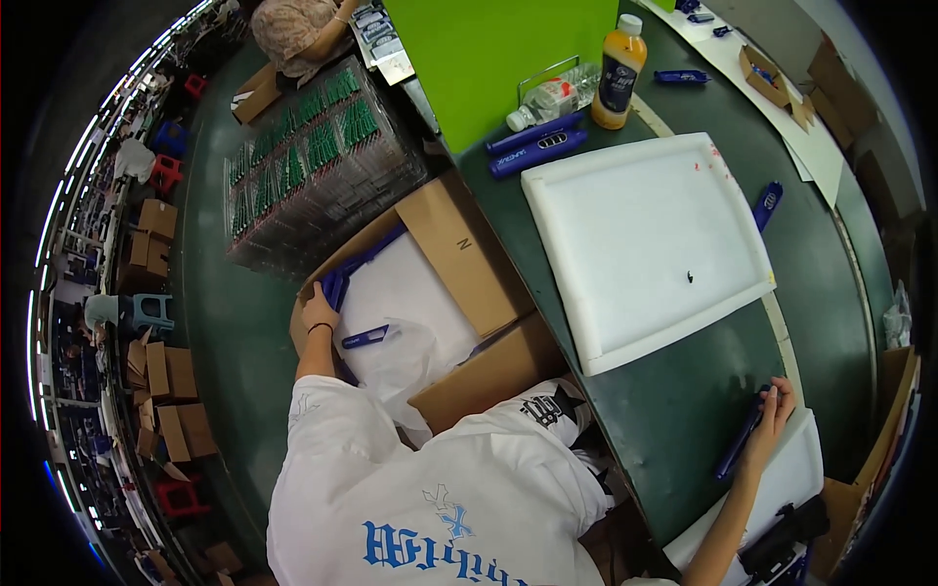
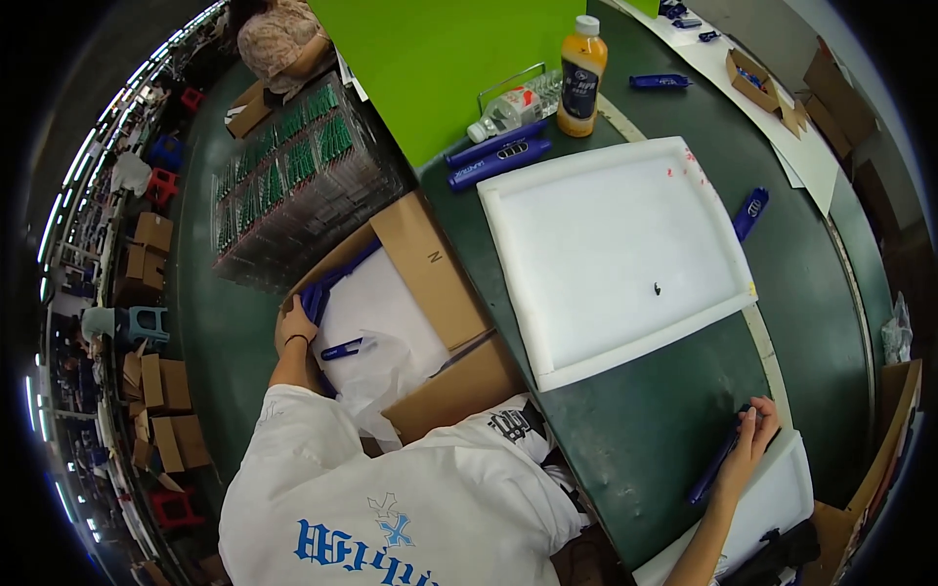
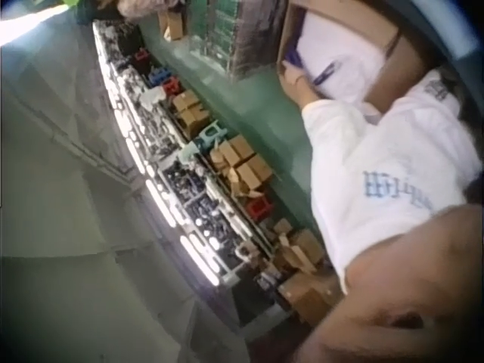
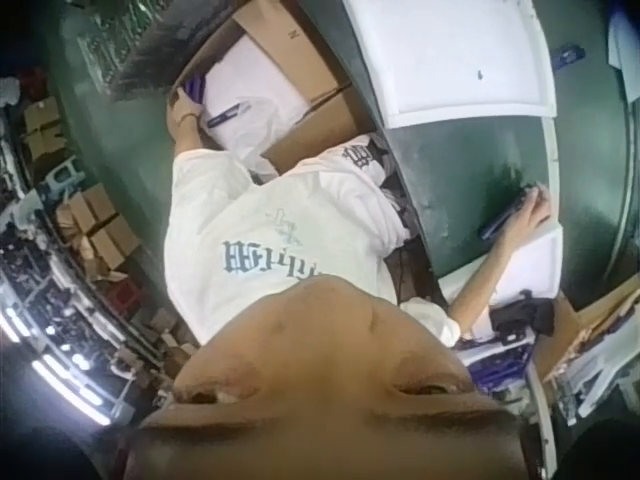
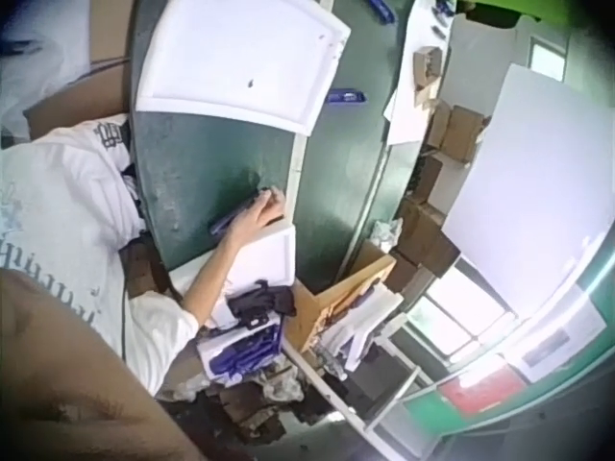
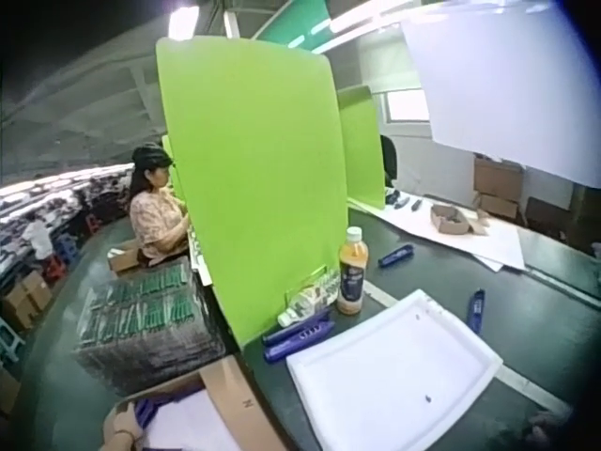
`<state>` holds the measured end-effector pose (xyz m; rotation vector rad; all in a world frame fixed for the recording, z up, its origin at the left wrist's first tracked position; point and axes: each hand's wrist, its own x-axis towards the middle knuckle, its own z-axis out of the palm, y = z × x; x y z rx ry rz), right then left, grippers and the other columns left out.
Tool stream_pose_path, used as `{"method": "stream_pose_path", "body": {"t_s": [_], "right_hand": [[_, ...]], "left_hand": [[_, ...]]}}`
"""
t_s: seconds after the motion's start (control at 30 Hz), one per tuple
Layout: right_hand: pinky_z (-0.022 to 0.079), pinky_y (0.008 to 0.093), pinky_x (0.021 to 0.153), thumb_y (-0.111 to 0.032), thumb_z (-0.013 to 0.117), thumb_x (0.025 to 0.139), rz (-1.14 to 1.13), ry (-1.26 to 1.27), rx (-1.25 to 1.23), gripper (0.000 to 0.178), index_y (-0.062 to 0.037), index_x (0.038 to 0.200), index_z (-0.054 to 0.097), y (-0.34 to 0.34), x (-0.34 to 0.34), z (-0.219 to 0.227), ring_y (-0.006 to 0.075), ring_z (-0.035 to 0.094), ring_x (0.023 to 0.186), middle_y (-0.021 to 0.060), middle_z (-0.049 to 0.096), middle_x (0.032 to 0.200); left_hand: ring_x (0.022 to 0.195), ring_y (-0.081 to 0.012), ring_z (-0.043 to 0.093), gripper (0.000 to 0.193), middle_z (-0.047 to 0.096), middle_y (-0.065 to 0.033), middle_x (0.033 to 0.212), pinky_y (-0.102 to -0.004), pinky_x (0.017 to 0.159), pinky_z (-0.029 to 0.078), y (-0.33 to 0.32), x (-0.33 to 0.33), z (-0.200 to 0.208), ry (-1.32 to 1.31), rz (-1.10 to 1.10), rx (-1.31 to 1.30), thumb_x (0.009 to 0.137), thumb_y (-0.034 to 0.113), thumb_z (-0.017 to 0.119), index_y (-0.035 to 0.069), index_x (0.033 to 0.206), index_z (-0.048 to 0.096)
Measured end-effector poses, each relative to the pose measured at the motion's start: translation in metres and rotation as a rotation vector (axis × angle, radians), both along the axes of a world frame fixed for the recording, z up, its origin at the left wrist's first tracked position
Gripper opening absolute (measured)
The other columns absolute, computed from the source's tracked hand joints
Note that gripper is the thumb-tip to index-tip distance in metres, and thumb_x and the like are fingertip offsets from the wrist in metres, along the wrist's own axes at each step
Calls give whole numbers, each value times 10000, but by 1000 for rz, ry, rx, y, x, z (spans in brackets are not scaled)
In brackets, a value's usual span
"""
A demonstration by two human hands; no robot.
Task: The person assembles small internal components and metal contacts into blue plastic casings by hand.
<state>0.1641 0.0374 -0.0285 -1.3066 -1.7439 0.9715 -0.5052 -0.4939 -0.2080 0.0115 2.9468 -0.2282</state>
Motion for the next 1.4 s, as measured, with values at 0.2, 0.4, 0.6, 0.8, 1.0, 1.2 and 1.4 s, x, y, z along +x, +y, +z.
{"method": "stream_pose_path", "body": {"t_s": [0.2, 0.4, 0.6, 0.8, 1.0, 1.2, 1.4], "right_hand": [[415, 280, 934, -262, 525, 1082, 0, 37, -25, 253, -88, 1249, 601, -13, 0, 9, 121, 523, 1022, 39, 503, 1353], [431, 285, 925, -179, 560, 1048, 203, 8, 136, 195, -57, 1191, 611, -11, -21, 21, 154, 508, 1003, 92, 479, 1325], [462, 267, 813, -166, 584, 1028, 165, -36, 116, 192, -25, 1156, 606, -28, -19, 28, 129, 511, 897, 103, 448, 1309], [515, 324, 834, -195, 629, 1006, 218, -54, 139, 244, -33, 1183, 591, -34, -19, 29, 172, 561, 883, 135, 430, 1338], [518, 394, 878, -244, 638, 998, 236, -89, 97, 270, -51, 1182, 595, -32, -16, 32, 253, 580, 931, 139, 440, 1340], [513, 419, 915, -259, 630, 1004, 261, -140, 102, 281, -48, 1185, 593, -32, -18, 36, 292, 594, 1017, 149, 433, 1355], [514, 412, 920, -248, 631, 1006, 253, -175, 90, 271, -52, 1189, 594, -34, -18, 40, 289, 595, 1040, 140, 424, 1373]], "left_hand": [[1021, -440, 715, 860, 731, -230, 1101, -515, 886, 581, 43, 39, 103, 120, -118, 177, 720, 106, 797, 210, 1465, 380], [943, -426, 730, 778, 720, -251, 1043, -477, 820, 582, 137, 136, 253, 293, -496, 724, 729, 122, 772, 162, 1419, 415], [996, -416, 706, 729, 689, -215, 1157, -475, 815, 584, 334, 212, 317, 245, -1258, 900, 788, 154, 764, 149, 1432, 423], [926, -370, 692, 747, 627, -169, 1025, -477, 764, 578, 477, 249, 296, 144, -1541, 561, 799, 263, 810, 247, 1453, 449], [918, -360, 690, 843, 590, -149, 1070, -448, 742, 582, 487, 272, 291, 158, -1611, 541, 781, 539, 832, 246, 1469, 442], [968, -307, 680, 664, 617, -149, 1154, -380, 745, 564, 457, 271, 301, 148, -1534, 839, 899, 297, 800, 153, 1454, 465], [743, -177, 581, 521, 624, -124, 1153, -312, 689, 509, 412, 286, 295, -52, -1396, 1202, 945, 118, 706, 102, 1419, 490]]}}
